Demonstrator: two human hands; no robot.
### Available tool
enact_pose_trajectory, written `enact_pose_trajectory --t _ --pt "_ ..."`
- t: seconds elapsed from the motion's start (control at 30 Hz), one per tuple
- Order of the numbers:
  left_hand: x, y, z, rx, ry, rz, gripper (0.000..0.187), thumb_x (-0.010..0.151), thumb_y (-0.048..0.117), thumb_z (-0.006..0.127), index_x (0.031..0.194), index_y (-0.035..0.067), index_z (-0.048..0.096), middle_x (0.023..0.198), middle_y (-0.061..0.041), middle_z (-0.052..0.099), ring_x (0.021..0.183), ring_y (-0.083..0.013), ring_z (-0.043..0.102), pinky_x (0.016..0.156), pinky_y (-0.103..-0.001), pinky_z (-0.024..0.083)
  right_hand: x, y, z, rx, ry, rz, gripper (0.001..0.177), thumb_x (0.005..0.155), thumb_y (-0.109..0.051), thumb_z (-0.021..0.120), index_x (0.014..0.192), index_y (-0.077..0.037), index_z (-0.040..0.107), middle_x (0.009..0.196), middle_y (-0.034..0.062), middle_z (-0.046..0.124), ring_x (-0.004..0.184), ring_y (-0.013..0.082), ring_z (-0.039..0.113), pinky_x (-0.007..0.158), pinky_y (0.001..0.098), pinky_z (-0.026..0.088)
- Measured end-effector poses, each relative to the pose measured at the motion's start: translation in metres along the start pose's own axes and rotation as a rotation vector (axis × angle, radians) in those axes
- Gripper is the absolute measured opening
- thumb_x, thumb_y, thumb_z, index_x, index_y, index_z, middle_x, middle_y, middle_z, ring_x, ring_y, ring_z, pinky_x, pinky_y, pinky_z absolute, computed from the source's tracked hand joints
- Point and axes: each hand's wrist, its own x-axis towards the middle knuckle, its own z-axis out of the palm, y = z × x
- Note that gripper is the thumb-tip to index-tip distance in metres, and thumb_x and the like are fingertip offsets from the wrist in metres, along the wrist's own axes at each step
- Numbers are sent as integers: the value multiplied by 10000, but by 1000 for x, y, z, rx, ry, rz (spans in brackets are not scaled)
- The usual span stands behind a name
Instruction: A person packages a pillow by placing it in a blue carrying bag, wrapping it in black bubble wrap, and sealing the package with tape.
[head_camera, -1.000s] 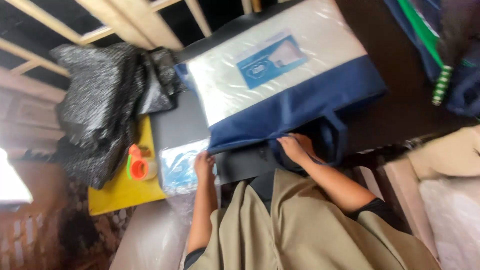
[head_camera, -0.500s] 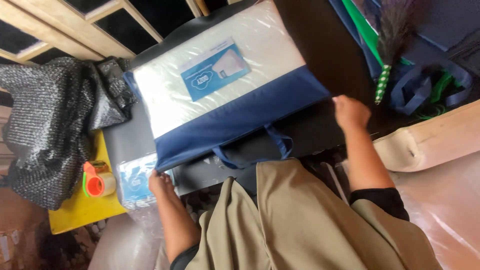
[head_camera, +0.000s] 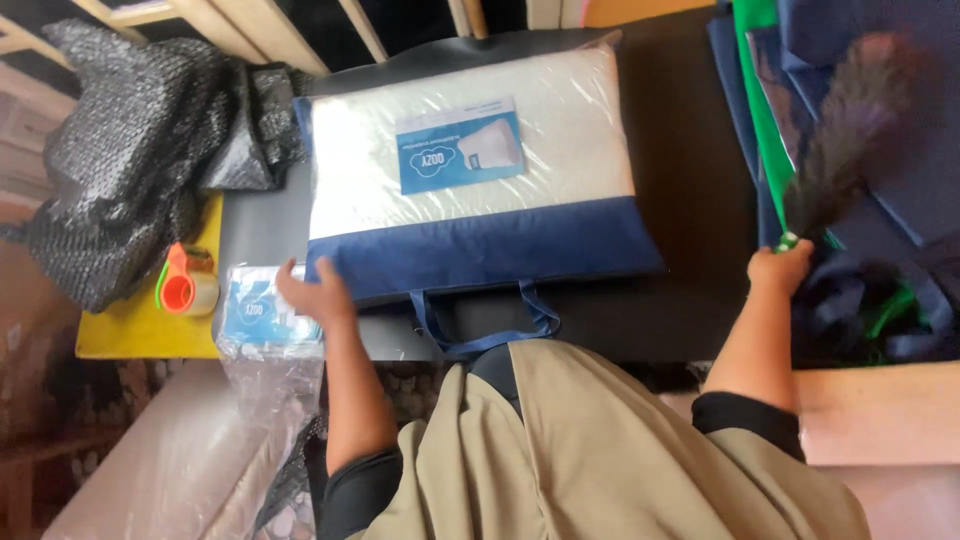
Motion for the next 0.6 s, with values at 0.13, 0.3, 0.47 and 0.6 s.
enact_pose_trajectory --t 0.13,0.3,0.47,0.6 --pt "-3 25 38 202 -94 271 575 955 343 686 1388 -10 549 1500 -240 478 1407 -412 432 1131 -578 355 -3 -50 -65 -275 -196 -48 381 1039 -389 660 1207 -50 615 1188 264 698 1096 537 628 928 558 466" --pt "-17 25 80 522 -408 158 900 904 739 441 1624 217 305 1710 -119 133 1562 -406 30 1166 -738 15 -61 -167 -189 -137 -345 -474 388 1102 -277 661 1437 -81 680 678 184 708 682 314 725 876 408 472" --pt "-24 -6 99 476 -230 242 805 923 675 461 1594 236 387 1704 -100 208 1570 -397 98 1168 -739 22 -117 -245 -141 412 -841 -671 603 1018 -34 565 1588 -95 379 1350 183 589 988 247 570 888 357 457" --pt "-24 -29 112 471 -22 434 817 882 676 517 1534 186 485 1620 -181 388 1506 -465 288 1133 -724 139 -187 -320 -86 279 -1037 -1068 460 854 -236 777 1310 -214 723 1212 192 722 1178 394 658 1035 528 488"
